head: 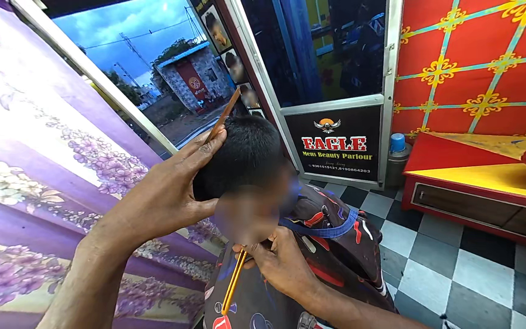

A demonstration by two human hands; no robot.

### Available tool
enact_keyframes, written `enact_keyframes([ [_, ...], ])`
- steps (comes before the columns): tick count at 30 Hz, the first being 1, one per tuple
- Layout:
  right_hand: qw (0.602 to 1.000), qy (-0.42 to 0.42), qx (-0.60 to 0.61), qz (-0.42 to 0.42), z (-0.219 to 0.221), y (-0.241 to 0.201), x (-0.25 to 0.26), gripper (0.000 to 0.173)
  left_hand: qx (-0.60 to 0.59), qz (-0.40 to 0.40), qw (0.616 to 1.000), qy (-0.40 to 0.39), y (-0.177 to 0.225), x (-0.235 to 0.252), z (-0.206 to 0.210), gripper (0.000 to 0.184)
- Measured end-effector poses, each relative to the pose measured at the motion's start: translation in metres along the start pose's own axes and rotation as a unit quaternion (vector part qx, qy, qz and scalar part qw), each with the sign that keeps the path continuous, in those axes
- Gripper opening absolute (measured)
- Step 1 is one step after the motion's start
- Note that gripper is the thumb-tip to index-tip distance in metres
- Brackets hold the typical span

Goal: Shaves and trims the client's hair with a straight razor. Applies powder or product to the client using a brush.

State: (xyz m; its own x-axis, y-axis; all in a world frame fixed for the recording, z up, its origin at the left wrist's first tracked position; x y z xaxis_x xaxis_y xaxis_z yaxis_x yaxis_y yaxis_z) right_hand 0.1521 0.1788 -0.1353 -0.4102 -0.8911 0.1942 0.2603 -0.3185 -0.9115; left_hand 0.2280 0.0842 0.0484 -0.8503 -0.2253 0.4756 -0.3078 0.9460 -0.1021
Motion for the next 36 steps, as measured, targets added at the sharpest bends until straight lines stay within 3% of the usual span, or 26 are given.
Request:
enact_keyframes([
  [2, 1.000, 0.000, 0.013, -0.014, 0.000, 0.001, -0.002, 0.020, 0.004, 0.002, 1.000, 0.001, 0.000, -0.001, 0.000, 0.102],
  [6, 0.978, -0.034, -0.037, -0.205, 0.006, -0.003, -0.011, 0.022, 0.026, -0.011, 0.999, 0.016, 0.004, -0.004, 0.000, 0.107],
  [9, 0.990, -0.013, 0.035, -0.132, 0.008, -0.002, -0.013, 0.019, 0.066, -0.050, 0.996, 0.025, 0.011, -0.006, 0.004, 0.115],
  [13, 0.996, -0.021, 0.086, -0.002, 0.012, 0.003, -0.010, 0.020, 0.076, -0.066, 0.994, 0.037, 0.018, -0.008, 0.006, 0.110],
  [18, 0.996, -0.042, 0.083, 0.000, 0.018, 0.002, -0.012, 0.024, 0.078, -0.047, 0.995, 0.040, 0.023, -0.008, 0.000, 0.105],
  [24, 0.991, -0.042, 0.015, -0.122, 0.017, 0.008, -0.020, 0.023, 0.082, -0.031, 0.995, 0.041, 0.021, -0.008, -0.001, 0.103],
  [31, 0.992, -0.031, 0.123, -0.010, 0.025, 0.000, -0.018, 0.019, 0.084, -0.025, 0.995, 0.040, 0.023, -0.005, -0.001, 0.101],
  [36, 0.988, -0.038, 0.148, 0.008, 0.032, -0.001, -0.017, 0.020, 0.085, -0.033, 0.995, 0.043, 0.022, -0.005, 0.000, 0.102],
])
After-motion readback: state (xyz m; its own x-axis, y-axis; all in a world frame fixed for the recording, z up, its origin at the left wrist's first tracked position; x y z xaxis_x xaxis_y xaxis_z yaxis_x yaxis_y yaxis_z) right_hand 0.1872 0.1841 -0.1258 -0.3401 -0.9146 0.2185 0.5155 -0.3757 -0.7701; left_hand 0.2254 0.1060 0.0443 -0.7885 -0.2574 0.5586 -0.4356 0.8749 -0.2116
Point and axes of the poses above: each hand's wrist, its own x-axis towards the middle knuckle, its own z-axis out of the palm, y = z × x, the point moved 5 cm from there along x, towards the middle knuckle, and after that the axes turned 11 degrees about y, right-handed, at the moved point
